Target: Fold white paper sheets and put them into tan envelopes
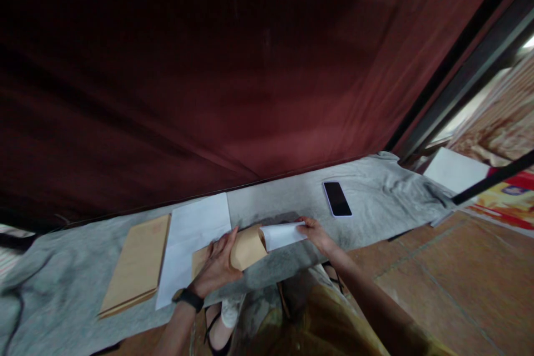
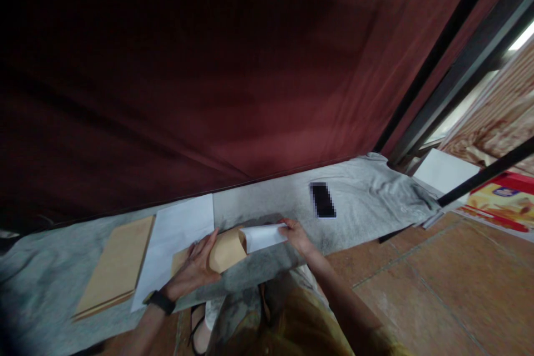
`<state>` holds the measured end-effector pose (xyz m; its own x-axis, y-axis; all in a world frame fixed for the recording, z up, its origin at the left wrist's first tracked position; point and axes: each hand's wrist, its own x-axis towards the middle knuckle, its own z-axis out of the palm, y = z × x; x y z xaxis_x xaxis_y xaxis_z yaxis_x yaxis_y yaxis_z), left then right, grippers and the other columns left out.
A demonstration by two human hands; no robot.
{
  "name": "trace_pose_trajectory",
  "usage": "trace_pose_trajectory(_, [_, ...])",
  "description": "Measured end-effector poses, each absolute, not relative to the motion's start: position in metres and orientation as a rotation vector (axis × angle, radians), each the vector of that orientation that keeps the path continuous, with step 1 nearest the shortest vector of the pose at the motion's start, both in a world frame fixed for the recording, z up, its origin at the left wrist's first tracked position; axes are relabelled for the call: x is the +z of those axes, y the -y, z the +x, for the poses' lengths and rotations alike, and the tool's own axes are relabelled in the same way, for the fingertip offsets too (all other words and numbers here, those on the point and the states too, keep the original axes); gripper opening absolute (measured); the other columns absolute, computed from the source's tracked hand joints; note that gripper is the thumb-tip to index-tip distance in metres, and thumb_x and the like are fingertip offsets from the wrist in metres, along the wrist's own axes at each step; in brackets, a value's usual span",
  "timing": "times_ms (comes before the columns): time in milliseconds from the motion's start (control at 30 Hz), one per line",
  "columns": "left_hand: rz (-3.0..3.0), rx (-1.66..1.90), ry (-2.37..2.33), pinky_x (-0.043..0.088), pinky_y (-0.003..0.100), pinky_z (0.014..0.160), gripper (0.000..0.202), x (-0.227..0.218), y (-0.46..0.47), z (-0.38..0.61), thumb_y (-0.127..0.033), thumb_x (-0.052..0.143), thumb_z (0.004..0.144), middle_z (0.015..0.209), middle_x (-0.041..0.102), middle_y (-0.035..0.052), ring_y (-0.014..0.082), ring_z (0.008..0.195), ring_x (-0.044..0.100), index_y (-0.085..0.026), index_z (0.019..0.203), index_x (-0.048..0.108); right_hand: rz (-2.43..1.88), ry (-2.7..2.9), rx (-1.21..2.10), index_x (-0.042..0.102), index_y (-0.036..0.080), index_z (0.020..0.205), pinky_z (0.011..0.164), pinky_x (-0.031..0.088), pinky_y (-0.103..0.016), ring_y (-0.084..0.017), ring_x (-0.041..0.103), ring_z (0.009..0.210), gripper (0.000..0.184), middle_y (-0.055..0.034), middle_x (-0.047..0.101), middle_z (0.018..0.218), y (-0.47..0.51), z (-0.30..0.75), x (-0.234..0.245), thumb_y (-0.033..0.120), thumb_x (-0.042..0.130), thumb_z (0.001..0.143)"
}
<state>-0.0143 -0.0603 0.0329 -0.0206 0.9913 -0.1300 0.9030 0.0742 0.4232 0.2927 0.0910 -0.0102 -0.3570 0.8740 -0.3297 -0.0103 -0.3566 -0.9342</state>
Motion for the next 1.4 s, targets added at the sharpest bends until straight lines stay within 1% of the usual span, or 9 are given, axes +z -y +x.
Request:
trace_pose_trajectory(100, [1.884, 0.325, -1.956, 0.016, 0.053, 0.120, 0.119, 0.030, 0.061, -0.016, -0.025, 0.070, 0.060, 0.149, 0.045, 0.0136, 0.0341, 0.144, 0.036, -0.025, 0.160, 0.006, -1.216, 1.220, 1.793, 0.066, 0.024, 0.073, 0.058, 0.045, -0.031, -0.016, 0.052, 0.058, 0.022, 0.0031, 0.057, 0.060, -0.094, 0.293, -0.009, 0.035, 0.072, 0.056])
trace_pose_trajectory(300, [1.884, 0.303, -1.956, 0.017, 0.056, 0.119, 0.118, 0.034, 0.060, -0.012, -0.025, 0.070, 0.060, 0.149, 0.045, 0.0144, 0.0365, 0.144, 0.035, -0.024, 0.160, 0.006, -1.181, 1.286, 1.899, 0.066, 0.021, 0.072, 0.060, 0.052, -0.033, -0.019, 0.061, 0.065, 0.021, 0.0008, 0.065, 0.067, -0.090, 0.287, -0.004, 0.034, 0.067, 0.055])
trace_pose_trajectory(500, [1.891, 0.290, -1.988, 0.013, 0.056, 0.121, 0.115, 0.037, 0.060, -0.005, -0.024, 0.068, 0.062, 0.151, 0.043, 0.0139, 0.0341, 0.146, 0.033, -0.024, 0.160, 0.006, -1.218, 1.368, 1.742, 0.065, 0.022, 0.071, 0.056, 0.049, -0.030, -0.017, 0.055, 0.060, 0.012, 0.0014, 0.062, 0.063, -0.081, 0.270, -0.012, 0.027, 0.062, 0.061])
trace_pose_trajectory(600, [1.907, 0.259, -1.976, 0.014, 0.056, 0.120, 0.115, 0.038, 0.058, -0.002, -0.025, 0.069, 0.062, 0.152, 0.041, 0.0145, 0.0342, 0.146, 0.031, -0.023, 0.159, 0.007, -1.178, 1.450, 1.706, 0.065, 0.023, 0.070, 0.059, 0.045, -0.030, -0.016, 0.053, 0.062, 0.007, 0.0029, 0.059, 0.062, -0.070, 0.255, -0.017, 0.024, 0.061, 0.064])
trace_pose_trajectory(733, [1.938, 0.234, -1.994, 0.014, 0.056, 0.120, 0.114, 0.038, 0.056, -0.001, -0.025, 0.068, 0.062, 0.153, 0.041, 0.0148, 0.0352, 0.146, 0.031, -0.023, 0.159, 0.009, -1.204, 1.570, 1.540, 0.065, 0.024, 0.078, 0.066, 0.043, -0.030, -0.016, 0.053, 0.067, 0.011, 0.0031, 0.061, 0.069, -0.062, 0.240, -0.022, 0.021, 0.060, 0.069])
trace_pose_trajectory(867, [1.940, 0.220, -1.997, 0.013, 0.057, 0.120, 0.114, 0.036, 0.057, -0.001, -0.026, 0.068, 0.063, 0.154, 0.040, 0.0147, 0.0352, 0.147, 0.030, -0.023, 0.159, 0.008, -1.269, 1.636, 1.406, 0.061, 0.023, 0.075, 0.067, 0.041, -0.030, -0.016, 0.052, 0.068, 0.004, 0.0023, 0.059, 0.068, -0.067, 0.243, -0.023, 0.023, 0.058, 0.074])
trace_pose_trajectory(1133, [1.980, 0.203, -1.987, 0.009, 0.057, 0.121, 0.114, 0.034, 0.057, 0.004, -0.026, 0.070, 0.062, 0.155, 0.037, 0.0150, 0.0344, 0.149, 0.026, -0.022, 0.159, 0.010, -1.253, 1.759, 1.431, 0.070, 0.019, 0.074, 0.065, 0.042, -0.025, -0.015, 0.059, 0.067, 0.011, 0.0019, 0.066, 0.068, -0.061, 0.236, -0.014, 0.024, 0.060, 0.078])
trace_pose_trajectory(1267, [2.020, 0.211, -1.974, 0.009, 0.057, 0.121, 0.114, 0.032, 0.057, 0.005, -0.024, 0.070, 0.061, 0.155, 0.038, 0.0146, 0.0350, 0.148, 0.027, -0.024, 0.159, 0.010, -1.288, 1.982, 1.350, 0.077, 0.019, 0.087, 0.065, 0.044, -0.023, -0.016, 0.067, 0.075, 0.017, -0.0014, 0.075, 0.080, -0.052, 0.221, -0.005, 0.021, 0.060, 0.084])
trace_pose_trajectory(1400, [2.040, 0.237, -1.968, 0.010, 0.057, 0.121, 0.116, 0.028, 0.056, 0.003, -0.022, 0.069, 0.061, 0.154, 0.040, 0.0147, 0.0353, 0.147, 0.029, -0.024, 0.159, 0.008, -1.426, 2.259, 1.204, 0.079, 0.023, 0.098, 0.070, 0.048, -0.020, -0.017, 0.072, 0.086, 0.027, -0.0029, 0.079, 0.092, -0.049, 0.210, 0.003, 0.019, 0.054, 0.090])
